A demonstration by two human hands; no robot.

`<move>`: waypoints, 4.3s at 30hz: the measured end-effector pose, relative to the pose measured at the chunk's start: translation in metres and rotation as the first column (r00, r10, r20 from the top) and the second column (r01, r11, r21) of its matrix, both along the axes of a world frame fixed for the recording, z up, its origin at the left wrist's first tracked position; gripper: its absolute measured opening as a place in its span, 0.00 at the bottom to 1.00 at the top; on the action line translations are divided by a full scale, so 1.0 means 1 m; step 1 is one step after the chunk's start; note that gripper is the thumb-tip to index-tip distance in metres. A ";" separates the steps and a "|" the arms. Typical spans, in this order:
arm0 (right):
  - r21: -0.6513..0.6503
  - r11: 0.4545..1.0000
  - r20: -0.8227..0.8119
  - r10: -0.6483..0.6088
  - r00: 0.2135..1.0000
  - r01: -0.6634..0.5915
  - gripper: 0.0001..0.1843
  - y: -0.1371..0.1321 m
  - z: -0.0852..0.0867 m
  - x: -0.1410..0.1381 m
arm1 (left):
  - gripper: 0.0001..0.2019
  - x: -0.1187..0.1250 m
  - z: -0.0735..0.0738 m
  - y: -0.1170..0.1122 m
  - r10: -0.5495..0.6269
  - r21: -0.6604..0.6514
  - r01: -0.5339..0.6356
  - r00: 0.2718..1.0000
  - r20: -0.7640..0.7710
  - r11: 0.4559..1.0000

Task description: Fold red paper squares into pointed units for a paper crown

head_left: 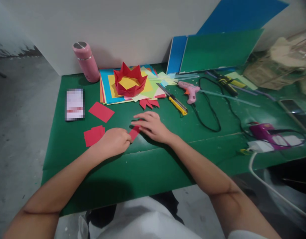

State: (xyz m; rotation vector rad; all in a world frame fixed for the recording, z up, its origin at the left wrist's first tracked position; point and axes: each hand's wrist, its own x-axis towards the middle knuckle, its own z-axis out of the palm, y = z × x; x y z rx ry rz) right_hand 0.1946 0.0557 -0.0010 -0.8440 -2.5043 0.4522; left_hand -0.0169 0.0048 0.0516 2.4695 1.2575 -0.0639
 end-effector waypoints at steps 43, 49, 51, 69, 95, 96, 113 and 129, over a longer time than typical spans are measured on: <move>-0.109 0.986 -0.153 0.106 0.983 -0.123 0.09 -0.003 0.000 -0.002 | 0.09 0.009 -0.052 0.011 0.254 -0.024 -0.327 0.684 0.683 0.945; -0.158 0.986 -0.153 0.032 0.988 -0.056 0.08 -0.006 0.002 -0.006 | 0.07 0.009 -0.051 0.011 0.251 -0.040 -0.312 0.676 0.693 0.949; -0.162 0.986 -0.141 0.014 0.990 -0.037 0.08 -0.006 0.001 -0.007 | 0.08 0.009 -0.051 0.011 0.244 -0.041 -0.300 0.680 0.691 0.953; -0.198 0.973 -0.090 -0.135 0.987 0.115 0.05 -0.012 0.001 -0.012 | 0.09 0.009 -0.053 0.011 0.265 -0.036 -0.315 0.728 0.632 0.949; 0.019 0.990 -0.028 0.137 0.990 -0.136 0.13 -0.008 0.005 0.003 | 0.15 0.007 -0.052 0.011 0.284 -0.049 -0.325 0.732 0.619 0.945; 0.015 0.992 -0.023 0.129 0.991 -0.129 0.13 -0.008 0.005 0.002 | 0.15 0.007 -0.052 0.011 0.285 -0.048 -0.327 0.733 0.617 0.944; 0.041 0.993 0.048 0.111 0.993 -0.113 0.13 -0.012 0.004 0.000 | 0.10 0.009 -0.050 0.010 0.314 -0.109 -0.322 0.700 0.642 0.941; 0.070 0.991 0.111 0.102 0.989 -0.110 0.13 -0.012 0.007 0.000 | 0.13 0.013 -0.048 0.008 0.302 -0.046 -0.340 0.752 0.586 0.939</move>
